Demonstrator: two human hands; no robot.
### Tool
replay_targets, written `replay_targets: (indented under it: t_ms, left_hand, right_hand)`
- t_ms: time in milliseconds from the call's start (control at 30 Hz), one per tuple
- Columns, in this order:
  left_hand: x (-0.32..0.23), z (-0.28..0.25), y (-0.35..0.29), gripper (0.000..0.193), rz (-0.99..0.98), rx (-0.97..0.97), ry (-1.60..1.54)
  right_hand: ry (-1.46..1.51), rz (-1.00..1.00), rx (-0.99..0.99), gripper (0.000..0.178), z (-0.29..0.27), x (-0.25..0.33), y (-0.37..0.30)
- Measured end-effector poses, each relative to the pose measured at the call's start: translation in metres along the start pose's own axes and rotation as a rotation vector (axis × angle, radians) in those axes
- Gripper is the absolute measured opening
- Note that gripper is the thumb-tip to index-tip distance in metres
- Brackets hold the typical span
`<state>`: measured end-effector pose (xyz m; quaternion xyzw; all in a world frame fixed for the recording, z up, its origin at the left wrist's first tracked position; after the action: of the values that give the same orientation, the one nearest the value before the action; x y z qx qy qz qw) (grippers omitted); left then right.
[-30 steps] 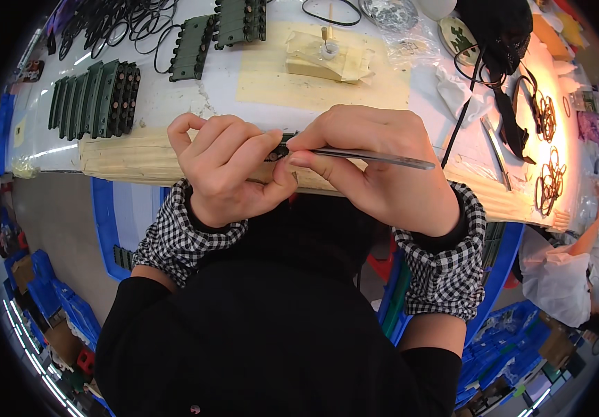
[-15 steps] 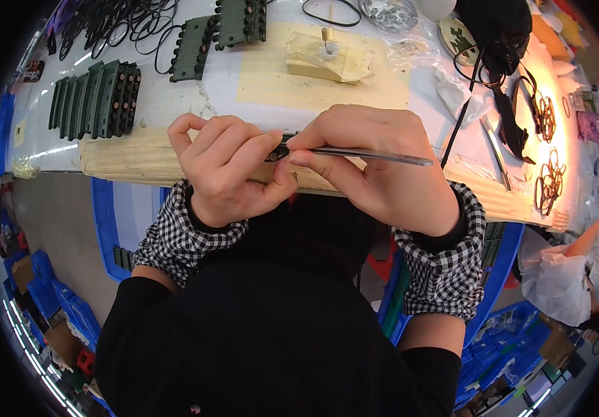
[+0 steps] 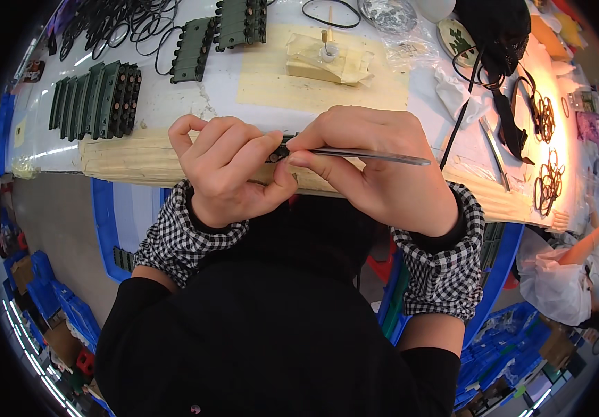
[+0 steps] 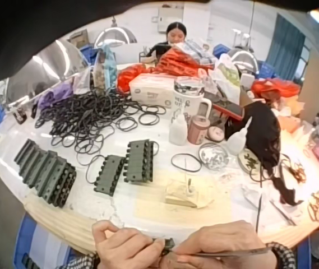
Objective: Assemble small plastic electronic modules by routing wires and securing them with tweezers.
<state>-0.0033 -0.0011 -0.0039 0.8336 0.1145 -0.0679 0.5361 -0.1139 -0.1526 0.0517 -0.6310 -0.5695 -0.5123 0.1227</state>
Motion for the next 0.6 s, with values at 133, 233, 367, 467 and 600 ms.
replay_targets:
  t_ms: [133,233,367,467,600]
  left_hand:
    - [-0.0001,-0.0005,-0.0003,0.013,0.003,0.006,0.004]
    - [-0.0001,-0.0003,-0.0003,0.013,0.001,0.005,0.002]
    - [-0.0003,0.0000,-0.0009,0.013,-0.001,-0.001,0.003]
    - [0.0002,-0.0001,-0.0005,0.013,-0.003,0.000,0.003]
    - [-0.0006,-0.0061,0.0024,0.020,-0.008,0.096,0.019]
  right_hand:
    - [0.001,-0.010,0.000,0.009,0.0001,-0.0004,0.0001]
    - [-0.002,-0.004,0.003,0.009,0.0000,0.0004,0.0001]
    - [0.000,-0.004,0.001,0.009,0.0006,0.0005,0.0000]
    - [-0.002,0.013,-0.011,0.009,0.0014,0.0014,0.0002]
    - [-0.059,0.018,-0.051,0.009,0.0037,0.0045,-0.0033]
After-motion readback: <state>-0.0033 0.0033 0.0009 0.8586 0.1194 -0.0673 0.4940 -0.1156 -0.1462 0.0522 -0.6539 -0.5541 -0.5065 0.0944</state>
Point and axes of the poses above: each hand's wrist, its own y-axis towards the middle knuckle, its own z-axis out of the palm, x = y × z, the point moved 1 cm from there along y, towards the middle knuckle, and after that the axes turned 15 degrees about -x, right-handed, at the moved point
